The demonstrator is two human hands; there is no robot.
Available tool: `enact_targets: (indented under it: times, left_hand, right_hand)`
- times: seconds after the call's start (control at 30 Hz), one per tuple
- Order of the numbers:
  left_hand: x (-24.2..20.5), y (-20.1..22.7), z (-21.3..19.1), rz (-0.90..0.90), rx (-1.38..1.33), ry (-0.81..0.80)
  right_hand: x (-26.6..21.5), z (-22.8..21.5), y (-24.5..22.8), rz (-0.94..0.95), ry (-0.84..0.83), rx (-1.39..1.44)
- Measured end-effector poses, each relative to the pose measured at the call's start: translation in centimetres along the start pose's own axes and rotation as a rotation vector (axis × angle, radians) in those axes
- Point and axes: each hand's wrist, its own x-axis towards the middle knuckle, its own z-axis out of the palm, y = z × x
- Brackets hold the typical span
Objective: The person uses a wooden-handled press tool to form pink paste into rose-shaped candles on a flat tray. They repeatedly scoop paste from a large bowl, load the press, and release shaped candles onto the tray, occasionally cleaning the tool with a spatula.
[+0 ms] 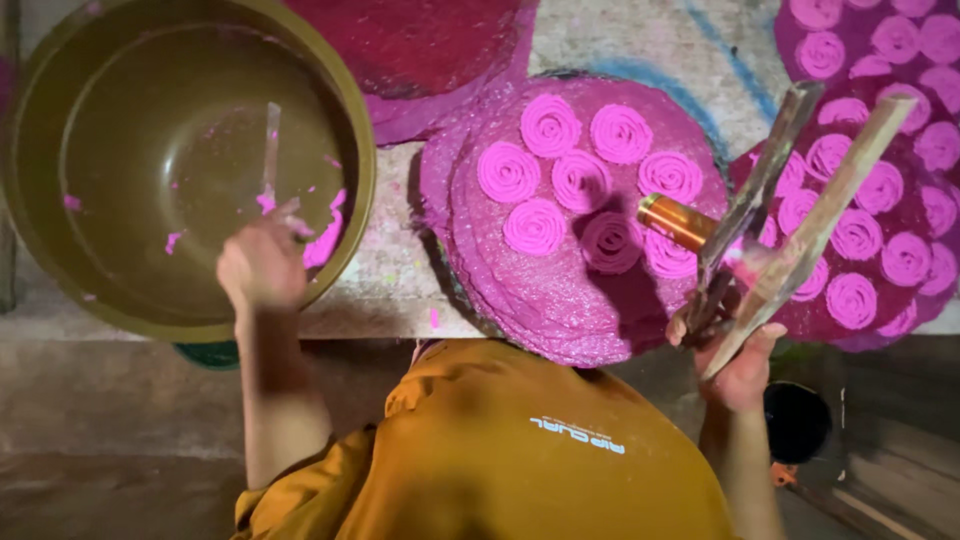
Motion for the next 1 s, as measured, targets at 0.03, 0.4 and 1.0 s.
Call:
enact_targets:
  times: [0.03, 0.4, 1.0]
  left_hand:
    - [-0.2, -0.1, 0.4, 0.064, 0.118, 0.0]
    - [-1.7, 0.7, -0.2, 0.01, -0.014, 0.097]
    - [-8.6, 10.8, 14.9, 0.287, -0.749, -0.149]
  right_hand:
    - [0.2, 0.0, 0.1, 0.005, -0.005, 0.003]
    - [0.5, -1.7, 0.9, 0.123, -0.093, 0.128]
    - [1.7, 0.0, 0.1, 0.169, -0.155, 0.013]
